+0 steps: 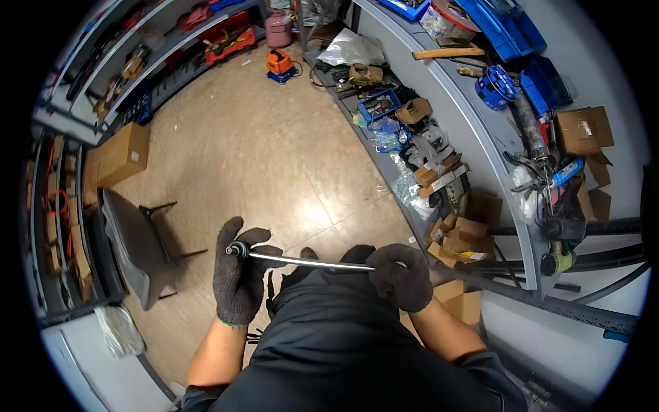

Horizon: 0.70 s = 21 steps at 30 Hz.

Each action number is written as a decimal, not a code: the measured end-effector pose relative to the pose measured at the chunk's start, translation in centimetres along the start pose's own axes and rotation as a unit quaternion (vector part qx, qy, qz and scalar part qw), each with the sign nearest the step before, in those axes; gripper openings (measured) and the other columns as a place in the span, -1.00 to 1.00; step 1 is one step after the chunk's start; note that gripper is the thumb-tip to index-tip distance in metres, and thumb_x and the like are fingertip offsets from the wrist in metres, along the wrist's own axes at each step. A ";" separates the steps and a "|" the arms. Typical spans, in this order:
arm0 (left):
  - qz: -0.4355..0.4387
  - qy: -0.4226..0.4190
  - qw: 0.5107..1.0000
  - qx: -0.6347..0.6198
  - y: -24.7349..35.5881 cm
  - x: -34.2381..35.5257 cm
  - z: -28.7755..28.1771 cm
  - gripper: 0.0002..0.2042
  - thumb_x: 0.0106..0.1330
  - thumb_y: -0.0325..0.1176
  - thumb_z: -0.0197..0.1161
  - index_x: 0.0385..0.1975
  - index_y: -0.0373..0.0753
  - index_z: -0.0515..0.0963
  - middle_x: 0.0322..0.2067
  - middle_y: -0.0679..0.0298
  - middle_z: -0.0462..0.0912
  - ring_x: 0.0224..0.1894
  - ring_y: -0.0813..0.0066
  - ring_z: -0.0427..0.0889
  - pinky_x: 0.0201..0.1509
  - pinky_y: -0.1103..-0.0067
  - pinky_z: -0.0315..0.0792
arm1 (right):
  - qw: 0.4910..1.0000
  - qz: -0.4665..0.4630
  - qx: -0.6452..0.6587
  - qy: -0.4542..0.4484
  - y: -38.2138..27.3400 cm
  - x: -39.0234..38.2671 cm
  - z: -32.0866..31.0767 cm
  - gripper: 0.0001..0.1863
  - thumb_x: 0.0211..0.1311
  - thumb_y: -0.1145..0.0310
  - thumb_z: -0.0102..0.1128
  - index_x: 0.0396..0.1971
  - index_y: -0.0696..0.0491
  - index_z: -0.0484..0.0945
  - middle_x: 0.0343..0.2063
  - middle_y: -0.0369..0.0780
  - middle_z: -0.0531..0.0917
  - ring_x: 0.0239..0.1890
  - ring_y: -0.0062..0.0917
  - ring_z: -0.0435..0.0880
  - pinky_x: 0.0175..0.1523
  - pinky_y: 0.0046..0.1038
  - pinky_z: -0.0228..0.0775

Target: The person selects a socket from a tool cart and attaches it to a cordless impact wrench. They then walk to a car elevated on a lift and use the impact wrench to tighten bolts on the brake caliper assembly. The person briefly interacts with a coworker who hands them a small part before returning to the brake assembly to continue tightening.

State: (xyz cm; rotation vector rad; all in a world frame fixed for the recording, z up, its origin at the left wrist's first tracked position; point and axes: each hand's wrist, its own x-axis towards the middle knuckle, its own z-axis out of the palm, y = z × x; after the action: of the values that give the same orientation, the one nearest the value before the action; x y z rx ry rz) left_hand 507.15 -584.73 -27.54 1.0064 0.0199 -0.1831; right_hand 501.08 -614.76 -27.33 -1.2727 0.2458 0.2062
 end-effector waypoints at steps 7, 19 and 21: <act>-0.086 -0.038 0.995 -0.025 3.8 20.2 0.0 -0.21 0.40 -0.19 0.47 0.52 -0.23 0.18 -0.04 -0.04 0.72 -0.07 -0.01 0.81 0.04 0.15 0.75 | 0.996 -0.085 0.005 0.031 1.0 15.3 0.1 -0.84 0.30 0.58 0.25 -0.14 0.20 0.62 -0.36 -0.12 0.68 -0.46 -0.45 0.65 -0.45 -0.40 0.45; -0.058 -0.081 0.986 0.130 5.4 44.8 -1.0 -0.41 0.58 -0.05 0.22 0.42 -0.33 0.34 -0.03 0.01 0.68 0.00 0.21 0.69 0.28 0.27 0.47 | 0.966 -0.026 -0.167 -0.196 -9.1 48.5 5.4 -0.67 0.25 0.19 0.54 -0.09 0.06 0.75 -0.09 -0.16 0.79 -0.04 -0.37 0.78 0.14 -0.34 0.59; -0.047 -0.094 0.985 0.138 5.9 49.5 -1.1 -0.40 0.58 0.03 0.20 0.35 -0.39 0.41 0.09 0.09 0.63 0.17 0.36 0.57 0.30 0.36 0.43 | 0.937 -0.126 -0.269 -0.185 -10.3 53.3 6.8 -0.70 0.29 0.24 0.49 -0.08 0.06 0.73 -0.07 -0.12 0.77 -0.04 -0.24 0.77 0.13 -0.30 0.59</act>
State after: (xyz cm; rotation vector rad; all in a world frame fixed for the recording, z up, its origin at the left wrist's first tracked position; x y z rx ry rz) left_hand 556.85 -587.85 -28.23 1.2615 -0.1332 -0.3750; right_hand 555.44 -610.27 -31.79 -1.7583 -0.3224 0.3006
